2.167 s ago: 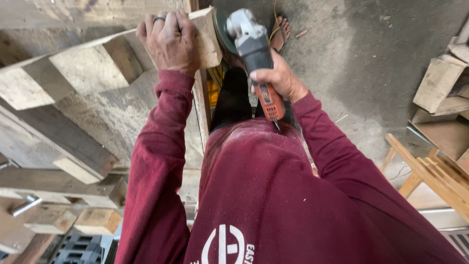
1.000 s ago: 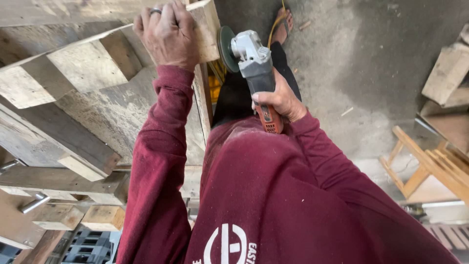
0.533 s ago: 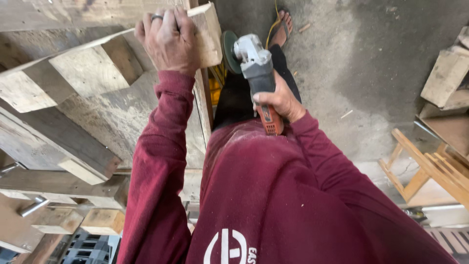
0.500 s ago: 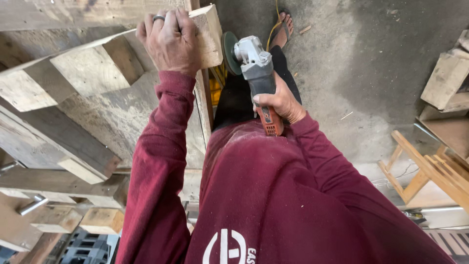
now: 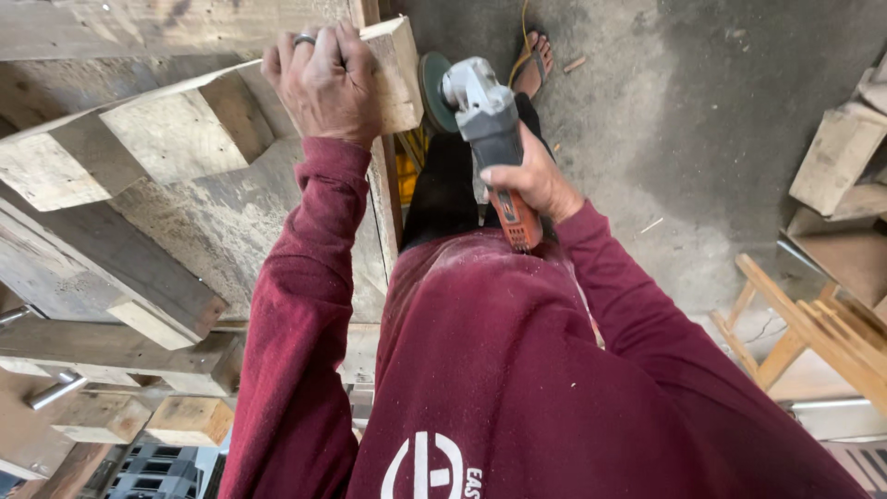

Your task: The person uses an angle grinder to smooth the edges and surfaces of small wooden blocks. They hold the wood with their left hand and operate the grinder with their right, moving the tool along the wood to remove rough edges and create a smoother finish.

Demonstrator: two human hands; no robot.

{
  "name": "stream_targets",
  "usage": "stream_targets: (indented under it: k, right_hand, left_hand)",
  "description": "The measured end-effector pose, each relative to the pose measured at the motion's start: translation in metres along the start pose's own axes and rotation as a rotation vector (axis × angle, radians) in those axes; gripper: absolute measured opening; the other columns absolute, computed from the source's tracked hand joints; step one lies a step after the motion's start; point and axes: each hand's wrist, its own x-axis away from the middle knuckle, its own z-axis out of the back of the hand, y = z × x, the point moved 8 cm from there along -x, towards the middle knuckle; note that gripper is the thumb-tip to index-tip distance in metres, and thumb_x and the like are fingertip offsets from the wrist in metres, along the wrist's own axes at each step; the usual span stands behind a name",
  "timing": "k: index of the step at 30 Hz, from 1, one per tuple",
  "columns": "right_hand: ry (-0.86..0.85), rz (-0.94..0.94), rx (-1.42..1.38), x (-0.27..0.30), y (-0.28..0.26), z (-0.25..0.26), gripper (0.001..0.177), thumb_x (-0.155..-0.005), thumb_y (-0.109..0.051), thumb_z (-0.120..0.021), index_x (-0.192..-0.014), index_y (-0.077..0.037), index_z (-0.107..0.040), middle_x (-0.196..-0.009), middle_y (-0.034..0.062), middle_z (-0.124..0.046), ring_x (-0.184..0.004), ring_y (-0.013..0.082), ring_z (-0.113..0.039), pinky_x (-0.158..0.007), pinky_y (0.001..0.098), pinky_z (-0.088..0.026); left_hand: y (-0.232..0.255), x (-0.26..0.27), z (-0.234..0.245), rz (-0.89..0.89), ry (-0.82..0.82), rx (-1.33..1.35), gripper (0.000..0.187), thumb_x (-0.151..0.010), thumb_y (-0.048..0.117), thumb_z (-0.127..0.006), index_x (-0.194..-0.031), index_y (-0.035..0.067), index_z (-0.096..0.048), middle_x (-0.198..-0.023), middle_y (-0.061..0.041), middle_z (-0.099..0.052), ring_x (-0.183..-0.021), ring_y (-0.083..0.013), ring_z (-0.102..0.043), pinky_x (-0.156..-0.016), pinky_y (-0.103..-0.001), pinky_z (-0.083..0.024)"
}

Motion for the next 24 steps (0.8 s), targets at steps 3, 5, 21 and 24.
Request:
stream_targets:
  k: [3,5,21,24]
  right_hand:
    - [-0.022,-0.026,-0.095,0.005,0.005,-0.007,0.075,-0.079,-0.019,-0.074,-0.146,-0.004,-0.044,-0.093,0.0080,-0.061,-0.070,0.0181,-0.067,-0.066,0.0327,-0.059]
    - [0.076,-0.112,-0.056,0.008,0.012,-0.004,0.076,-0.076,-0.020,-0.074,-0.144,-0.003,-0.044,-0.091,0.0073,-0.060,-0.066,0.0179,-0.066,-0.062,0.0330,-0.059]
    - [-0.076,-0.010,-0.083,0.003,0.010,-0.003,0.074,-0.083,-0.024,-0.076,-0.147,0.001,-0.048,-0.105,0.0071,-0.058,-0.081,0.0180,-0.065,-0.074,0.0336,-0.059]
    - [0.014,-0.096,-0.003,-0.018,0.000,0.012,0.074,-0.077,-0.029,-0.076,-0.139,-0.001,-0.046,-0.100,0.0081,-0.060,-0.076,0.0173,-0.067,-0.066,0.0346,-0.063]
  left_hand:
    - [0.001,0.006,-0.002,0.033,-0.046,0.020,0.036,-0.108,0.029,-0.055,-0.079,0.010,-0.067,-0.079,-0.004,-0.065,-0.084,-0.0228,-0.057,-0.096,-0.043,-0.038]
    - [-0.001,0.007,-0.001,0.059,-0.084,0.034,0.039,-0.107,0.029,-0.055,-0.075,0.009,-0.065,-0.075,-0.005,-0.063,-0.084,-0.0238,-0.057,-0.097,-0.043,-0.038]
    - [-0.003,0.010,-0.004,0.038,-0.058,-0.006,0.035,-0.109,0.030,-0.055,-0.080,0.014,-0.066,-0.080,-0.003,-0.065,-0.085,-0.0216,-0.056,-0.098,-0.043,-0.037]
    - [0.001,0.005,0.000,0.032,-0.047,0.062,0.035,-0.110,0.029,-0.053,-0.083,0.012,-0.068,-0.085,-0.003,-0.067,-0.088,-0.0218,-0.057,-0.099,-0.044,-0.037]
